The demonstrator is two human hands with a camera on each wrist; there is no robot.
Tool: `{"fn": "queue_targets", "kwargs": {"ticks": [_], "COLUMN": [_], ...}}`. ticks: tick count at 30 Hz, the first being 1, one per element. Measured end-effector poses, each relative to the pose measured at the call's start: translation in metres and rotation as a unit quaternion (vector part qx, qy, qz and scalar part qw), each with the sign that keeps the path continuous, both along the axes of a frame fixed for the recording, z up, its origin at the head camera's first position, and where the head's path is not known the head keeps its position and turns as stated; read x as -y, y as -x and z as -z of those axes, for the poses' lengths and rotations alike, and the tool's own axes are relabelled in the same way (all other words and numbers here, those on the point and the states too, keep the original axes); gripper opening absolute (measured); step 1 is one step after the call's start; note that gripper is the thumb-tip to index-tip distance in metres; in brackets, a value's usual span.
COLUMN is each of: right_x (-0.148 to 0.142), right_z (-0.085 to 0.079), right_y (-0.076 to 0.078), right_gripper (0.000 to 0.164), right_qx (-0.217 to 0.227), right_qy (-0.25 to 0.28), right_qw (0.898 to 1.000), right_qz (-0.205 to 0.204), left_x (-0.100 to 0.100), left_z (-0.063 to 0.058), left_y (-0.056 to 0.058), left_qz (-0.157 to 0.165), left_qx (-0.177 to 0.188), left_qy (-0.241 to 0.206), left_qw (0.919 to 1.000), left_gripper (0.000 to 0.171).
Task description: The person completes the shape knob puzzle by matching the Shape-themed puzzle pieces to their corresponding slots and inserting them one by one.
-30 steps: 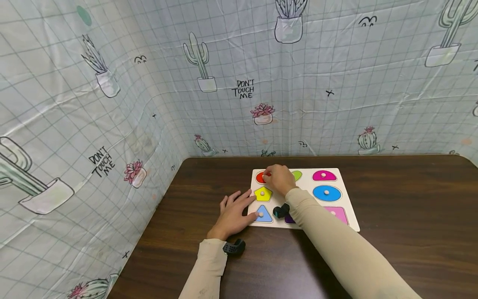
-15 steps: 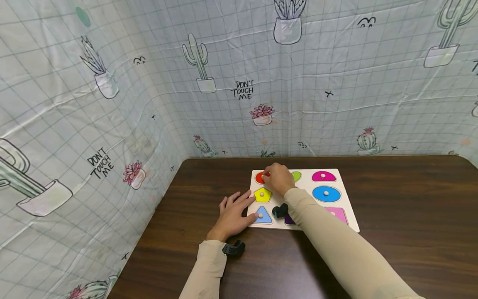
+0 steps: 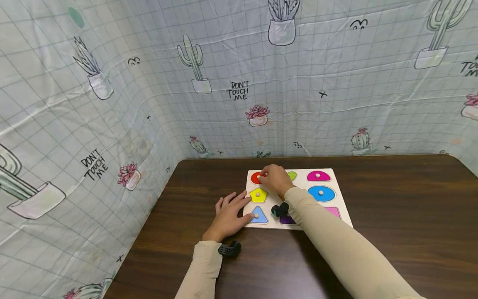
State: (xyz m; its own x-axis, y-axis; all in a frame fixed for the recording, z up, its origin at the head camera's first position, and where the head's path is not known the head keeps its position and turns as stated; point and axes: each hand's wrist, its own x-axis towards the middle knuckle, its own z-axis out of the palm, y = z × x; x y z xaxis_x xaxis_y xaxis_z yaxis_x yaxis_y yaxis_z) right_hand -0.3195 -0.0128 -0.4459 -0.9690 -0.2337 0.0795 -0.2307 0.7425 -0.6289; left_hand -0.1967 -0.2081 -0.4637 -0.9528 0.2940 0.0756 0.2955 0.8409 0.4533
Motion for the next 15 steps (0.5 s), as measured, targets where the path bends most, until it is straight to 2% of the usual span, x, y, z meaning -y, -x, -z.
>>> {"fn": "queue_targets", "kwargs": {"ticks": [5,10,12,15], "right_x": [-0.009,-0.022,-0.030,-0.044], "right_z": [-0.003,-0.013,-0.018,-0.025], "right_y": [-0.003,-0.008,-0.012,-0.020], "right_gripper": [0.023,0.025,0.027,0.028], "right_qx": [0.023,0.019,0.035,0.072], "right_qy": [0.087,0.157,0.204,0.272], "right_qw": [0.996,0.987,0.978,0.960], "right_qz": [0.002,0.004,0.009,0.017], "left_x": [0.001,0.001,0.000,-0.003], "left_z": [0.000,0.000,0.000,0.001], "left_y": [0.000,0.001,0.001,0.002], "left_qz": [-0.002,-0.004,-0.002,0.002], "left_qx": [0.002,-0.004,-0.004,-0.003], "left_qy": [-0.003,-0.006,-0.005,-0.002], "left_qw": [1.0000,1.0000,1.0000,1.0000], "left_gripper": [0.058,0.058,0.058,0.058]}}
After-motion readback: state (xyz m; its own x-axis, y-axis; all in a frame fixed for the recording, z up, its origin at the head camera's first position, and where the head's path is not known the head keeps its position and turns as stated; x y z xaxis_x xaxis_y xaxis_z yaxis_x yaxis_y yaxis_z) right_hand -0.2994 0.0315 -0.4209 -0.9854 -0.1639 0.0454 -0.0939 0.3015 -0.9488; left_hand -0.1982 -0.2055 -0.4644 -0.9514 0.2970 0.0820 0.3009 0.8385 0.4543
